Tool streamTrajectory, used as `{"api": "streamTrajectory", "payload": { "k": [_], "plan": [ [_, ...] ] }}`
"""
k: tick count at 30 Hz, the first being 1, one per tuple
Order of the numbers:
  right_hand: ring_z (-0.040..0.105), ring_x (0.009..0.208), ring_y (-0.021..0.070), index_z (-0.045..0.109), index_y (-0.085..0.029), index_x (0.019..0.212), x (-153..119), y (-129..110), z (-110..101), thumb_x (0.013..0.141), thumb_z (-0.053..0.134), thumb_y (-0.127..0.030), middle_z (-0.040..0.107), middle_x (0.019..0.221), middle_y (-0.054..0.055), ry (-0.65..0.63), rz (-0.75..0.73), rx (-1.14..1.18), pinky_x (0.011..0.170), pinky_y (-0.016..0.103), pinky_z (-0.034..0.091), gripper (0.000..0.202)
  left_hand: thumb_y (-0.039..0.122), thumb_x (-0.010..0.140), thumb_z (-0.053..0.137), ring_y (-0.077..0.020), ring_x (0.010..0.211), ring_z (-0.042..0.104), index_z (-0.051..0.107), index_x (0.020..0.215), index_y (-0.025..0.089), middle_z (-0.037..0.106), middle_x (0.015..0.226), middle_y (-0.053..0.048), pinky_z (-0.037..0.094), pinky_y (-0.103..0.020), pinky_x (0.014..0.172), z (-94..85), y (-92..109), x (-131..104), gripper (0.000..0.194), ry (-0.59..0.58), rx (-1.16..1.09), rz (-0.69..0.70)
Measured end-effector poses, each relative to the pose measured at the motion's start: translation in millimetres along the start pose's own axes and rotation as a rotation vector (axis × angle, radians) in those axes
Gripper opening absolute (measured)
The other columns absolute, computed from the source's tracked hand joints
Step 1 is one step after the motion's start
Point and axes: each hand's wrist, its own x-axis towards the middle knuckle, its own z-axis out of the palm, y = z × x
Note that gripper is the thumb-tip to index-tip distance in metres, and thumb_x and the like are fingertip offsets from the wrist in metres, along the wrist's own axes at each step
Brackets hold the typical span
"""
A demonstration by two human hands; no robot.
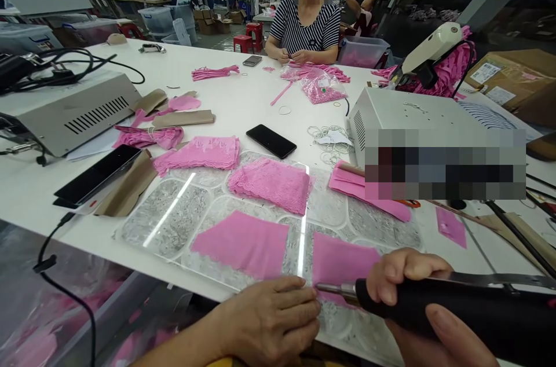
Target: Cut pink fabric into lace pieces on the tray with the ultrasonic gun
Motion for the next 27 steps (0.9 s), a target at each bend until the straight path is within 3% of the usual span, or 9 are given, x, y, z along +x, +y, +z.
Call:
{"api": "streamTrajectory", "payload": {
  "k": [6, 18, 23, 27],
  "plan": [
    [0.053, 0.060, 0.0141, 0.057, -0.021, 0.089, 1.2, 1.1, 2.3, 0.081, 0.060, -0.036, 0.049, 0.077, 0.002, -0.003, -0.002, -0.021, 0.053, 0.031, 0.052, 0.018, 0.026, 0.094, 0.048, -0.0197, 0.106, 0.062, 0.061, 0.094, 0.014, 0.068, 0.104, -0.013, 0.046, -0.034, 0.102, 1.2, -0.3, -2.7, 0.018, -0.100, 0.033, 0.005],
    [0.054, 0.057, 0.0120, 0.057, -0.020, 0.083, 9.9, -0.2, 8.0, 0.082, 0.059, -0.031, 0.052, 0.072, 0.001, -0.078, -0.059, -0.049, 0.050, 0.027, 0.053, 0.011, 0.028, 0.096, 0.045, -0.0188, 0.105, 0.062, 0.061, 0.093, 0.015, 0.067, 0.105, -0.012, 0.046, -0.033, 0.101, -2.2, -1.3, 0.1, 0.021, -0.135, 0.039, 0.008],
    [0.051, 0.059, 0.0124, 0.057, -0.020, 0.084, 9.3, -0.4, 3.5, 0.079, 0.059, -0.032, 0.049, 0.072, 0.000, 0.059, -0.068, -0.035, 0.052, 0.029, 0.053, 0.013, 0.028, 0.094, 0.049, -0.0182, 0.109, 0.059, 0.061, 0.096, 0.017, 0.066, 0.109, -0.010, 0.045, -0.032, 0.102, -3.5, -1.5, 1.0, 0.017, -0.120, 0.039, -0.014],
    [0.049, 0.060, 0.0122, 0.056, -0.021, 0.081, 12.3, 0.7, 6.2, 0.075, 0.063, -0.032, 0.047, 0.071, 0.000, 0.199, -0.066, -0.061, 0.054, 0.029, 0.051, 0.015, 0.034, 0.095, 0.049, -0.0213, 0.115, 0.054, 0.060, 0.107, 0.014, 0.063, 0.114, -0.009, 0.041, -0.036, 0.106, -6.7, -2.0, 4.1, 0.026, -0.108, 0.015, -0.082]
  ]
}}
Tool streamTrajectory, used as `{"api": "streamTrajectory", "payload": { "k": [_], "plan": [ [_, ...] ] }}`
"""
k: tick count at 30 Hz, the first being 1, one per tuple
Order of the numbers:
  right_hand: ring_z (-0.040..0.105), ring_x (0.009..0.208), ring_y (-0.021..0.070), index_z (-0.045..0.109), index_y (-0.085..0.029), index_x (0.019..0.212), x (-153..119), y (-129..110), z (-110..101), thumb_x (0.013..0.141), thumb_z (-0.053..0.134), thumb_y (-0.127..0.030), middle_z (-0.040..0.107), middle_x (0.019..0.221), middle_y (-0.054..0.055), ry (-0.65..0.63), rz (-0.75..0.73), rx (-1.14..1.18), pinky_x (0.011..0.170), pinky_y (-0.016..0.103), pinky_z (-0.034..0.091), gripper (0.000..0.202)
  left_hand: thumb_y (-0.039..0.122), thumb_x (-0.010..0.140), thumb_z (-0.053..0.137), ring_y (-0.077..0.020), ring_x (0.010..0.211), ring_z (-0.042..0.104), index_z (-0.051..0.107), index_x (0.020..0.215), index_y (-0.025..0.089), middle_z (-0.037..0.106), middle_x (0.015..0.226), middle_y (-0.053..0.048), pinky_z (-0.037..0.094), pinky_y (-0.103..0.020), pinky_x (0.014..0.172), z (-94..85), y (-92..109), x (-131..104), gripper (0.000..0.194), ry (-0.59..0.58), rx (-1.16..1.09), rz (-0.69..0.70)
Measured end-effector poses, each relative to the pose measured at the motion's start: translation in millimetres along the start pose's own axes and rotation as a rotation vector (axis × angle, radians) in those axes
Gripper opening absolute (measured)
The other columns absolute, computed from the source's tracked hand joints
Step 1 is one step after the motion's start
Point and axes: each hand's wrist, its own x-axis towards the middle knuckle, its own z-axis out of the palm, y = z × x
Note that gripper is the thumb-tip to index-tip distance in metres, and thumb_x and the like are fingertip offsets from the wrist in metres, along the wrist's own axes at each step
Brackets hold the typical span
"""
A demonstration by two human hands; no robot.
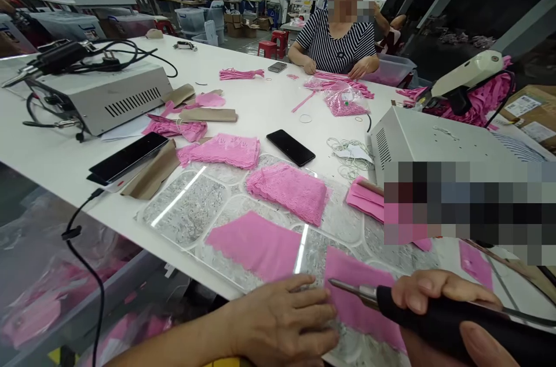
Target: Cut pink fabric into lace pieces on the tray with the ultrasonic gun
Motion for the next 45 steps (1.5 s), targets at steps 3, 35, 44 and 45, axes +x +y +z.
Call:
{"api": "streamTrajectory", "payload": {
  "k": [3, 35, 44, 45],
  "plan": [
    [0.048, 0.060, 0.0118, 0.055, -0.021, 0.079, 2.3, 1.7, 6.4, 0.072, 0.065, -0.032, 0.047, 0.072, -0.001, 0.038, -0.001, -0.003, 0.054, 0.028, 0.050, 0.017, 0.038, 0.097, 0.046, -0.0219, 0.116, 0.053, 0.058, 0.113, 0.013, 0.062, 0.116, -0.009, 0.038, -0.038, 0.107, -1.2, -0.8, 0.8, 0.032, -0.003, -0.027, -0.015],
    [0.050, 0.051, 0.0110, 0.057, -0.019, 0.076, 22.1, 15.6, 14.0, 0.066, 0.057, -0.025, 0.053, 0.067, -0.001, 0.060, -0.201, -0.083, 0.047, 0.029, 0.048, 0.012, 0.039, 0.097, 0.047, -0.0219, 0.113, 0.054, 0.058, 0.118, 0.014, 0.061, 0.119, -0.009, 0.031, -0.042, 0.112, -0.3, -2.9, -2.3, 0.034, -0.020, -0.043, -0.028],
    [0.050, 0.053, 0.0108, 0.056, -0.019, 0.075, 21.7, 17.7, 12.9, 0.069, 0.057, -0.024, 0.052, 0.070, -0.001, 0.033, -0.188, -0.077, 0.048, 0.030, 0.050, 0.008, 0.038, 0.096, 0.050, -0.0209, 0.111, 0.055, 0.058, 0.117, 0.015, 0.062, 0.116, -0.008, 0.031, -0.040, 0.111, -0.8, -3.8, -1.9, 0.032, -0.019, -0.044, -0.024],
    [0.050, 0.053, 0.0108, 0.056, -0.019, 0.074, 21.3, 18.2, 13.3, 0.069, 0.058, -0.024, 0.052, 0.070, -0.001, 0.028, -0.192, -0.079, 0.048, 0.030, 0.050, 0.007, 0.038, 0.096, 0.050, -0.0207, 0.111, 0.055, 0.058, 0.117, 0.015, 0.062, 0.116, -0.008, 0.031, -0.040, 0.111, -1.0, -3.8, -1.9, 0.032, -0.024, -0.046, -0.024]
  ]
}}
